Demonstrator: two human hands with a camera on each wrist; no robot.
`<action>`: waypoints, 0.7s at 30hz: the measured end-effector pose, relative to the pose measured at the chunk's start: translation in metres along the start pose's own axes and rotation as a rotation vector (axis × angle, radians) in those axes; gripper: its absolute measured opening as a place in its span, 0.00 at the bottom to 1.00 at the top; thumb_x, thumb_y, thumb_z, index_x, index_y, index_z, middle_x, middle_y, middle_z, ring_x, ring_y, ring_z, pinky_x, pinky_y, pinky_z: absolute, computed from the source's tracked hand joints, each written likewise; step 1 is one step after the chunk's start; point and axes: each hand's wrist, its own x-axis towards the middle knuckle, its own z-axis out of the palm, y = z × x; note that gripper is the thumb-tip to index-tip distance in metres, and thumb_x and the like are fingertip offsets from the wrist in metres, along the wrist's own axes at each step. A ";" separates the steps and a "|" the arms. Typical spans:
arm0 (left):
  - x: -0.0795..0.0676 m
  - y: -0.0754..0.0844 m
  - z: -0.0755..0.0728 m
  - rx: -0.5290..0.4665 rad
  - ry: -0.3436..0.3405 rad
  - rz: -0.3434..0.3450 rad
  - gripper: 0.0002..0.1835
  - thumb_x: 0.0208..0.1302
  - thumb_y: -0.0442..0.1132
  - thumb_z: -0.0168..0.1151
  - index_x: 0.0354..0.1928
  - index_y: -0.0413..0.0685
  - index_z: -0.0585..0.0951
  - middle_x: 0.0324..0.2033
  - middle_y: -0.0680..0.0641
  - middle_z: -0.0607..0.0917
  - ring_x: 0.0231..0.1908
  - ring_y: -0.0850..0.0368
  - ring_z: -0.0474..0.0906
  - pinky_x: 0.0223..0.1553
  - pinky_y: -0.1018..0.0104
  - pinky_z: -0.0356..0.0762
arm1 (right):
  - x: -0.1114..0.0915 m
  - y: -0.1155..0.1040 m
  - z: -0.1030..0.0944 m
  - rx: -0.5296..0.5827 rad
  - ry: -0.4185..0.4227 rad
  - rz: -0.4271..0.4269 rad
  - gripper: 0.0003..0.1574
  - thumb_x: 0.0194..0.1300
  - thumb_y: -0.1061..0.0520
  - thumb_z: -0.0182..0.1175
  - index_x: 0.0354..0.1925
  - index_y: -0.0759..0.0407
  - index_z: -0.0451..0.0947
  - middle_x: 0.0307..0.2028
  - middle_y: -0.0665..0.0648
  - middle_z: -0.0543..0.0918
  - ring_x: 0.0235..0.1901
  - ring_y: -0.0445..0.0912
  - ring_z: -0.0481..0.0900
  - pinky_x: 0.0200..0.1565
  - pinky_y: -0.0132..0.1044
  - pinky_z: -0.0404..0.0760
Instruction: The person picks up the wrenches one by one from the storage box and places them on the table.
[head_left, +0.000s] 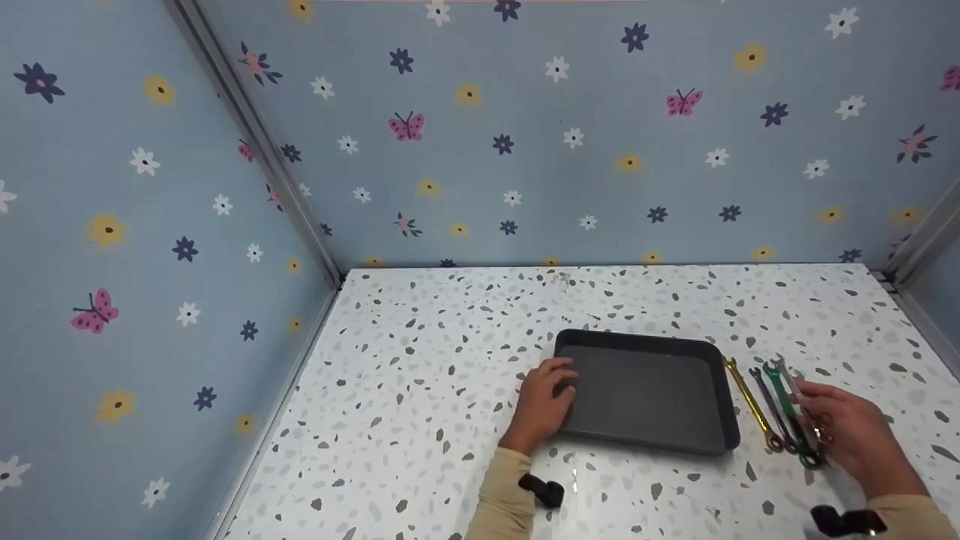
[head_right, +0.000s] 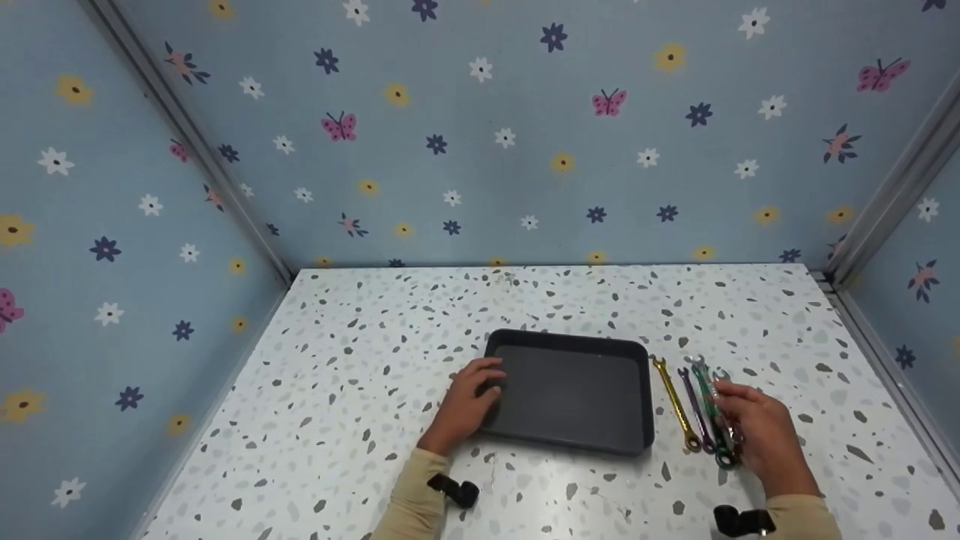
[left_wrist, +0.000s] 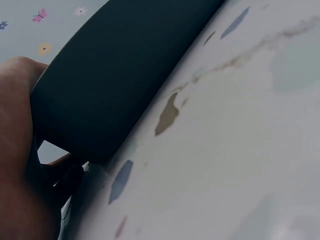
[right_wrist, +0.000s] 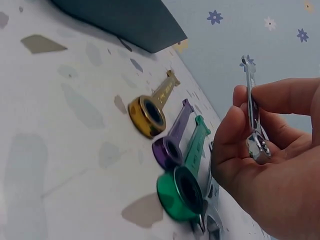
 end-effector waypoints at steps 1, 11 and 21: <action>0.000 0.000 0.000 0.001 -0.003 -0.005 0.13 0.67 0.36 0.60 0.51 0.46 0.86 0.62 0.54 0.78 0.59 0.52 0.73 0.61 0.55 0.69 | 0.000 0.000 -0.002 -0.020 0.002 -0.001 0.15 0.64 0.62 0.66 0.40 0.40 0.87 0.39 0.44 0.87 0.36 0.43 0.81 0.39 0.38 0.82; 0.000 0.001 -0.001 0.009 -0.017 -0.046 0.13 0.67 0.38 0.61 0.52 0.48 0.85 0.62 0.59 0.76 0.60 0.55 0.71 0.63 0.56 0.67 | 0.006 0.003 -0.009 -0.331 0.237 0.002 0.18 0.64 0.58 0.65 0.53 0.48 0.81 0.32 0.39 0.83 0.36 0.42 0.80 0.36 0.38 0.80; -0.001 0.001 -0.001 0.010 -0.032 -0.048 0.14 0.68 0.38 0.59 0.52 0.47 0.85 0.63 0.57 0.76 0.60 0.53 0.71 0.62 0.55 0.68 | 0.011 0.007 -0.017 -0.376 0.310 -0.013 0.21 0.68 0.60 0.58 0.59 0.58 0.77 0.31 0.41 0.82 0.34 0.41 0.80 0.31 0.38 0.81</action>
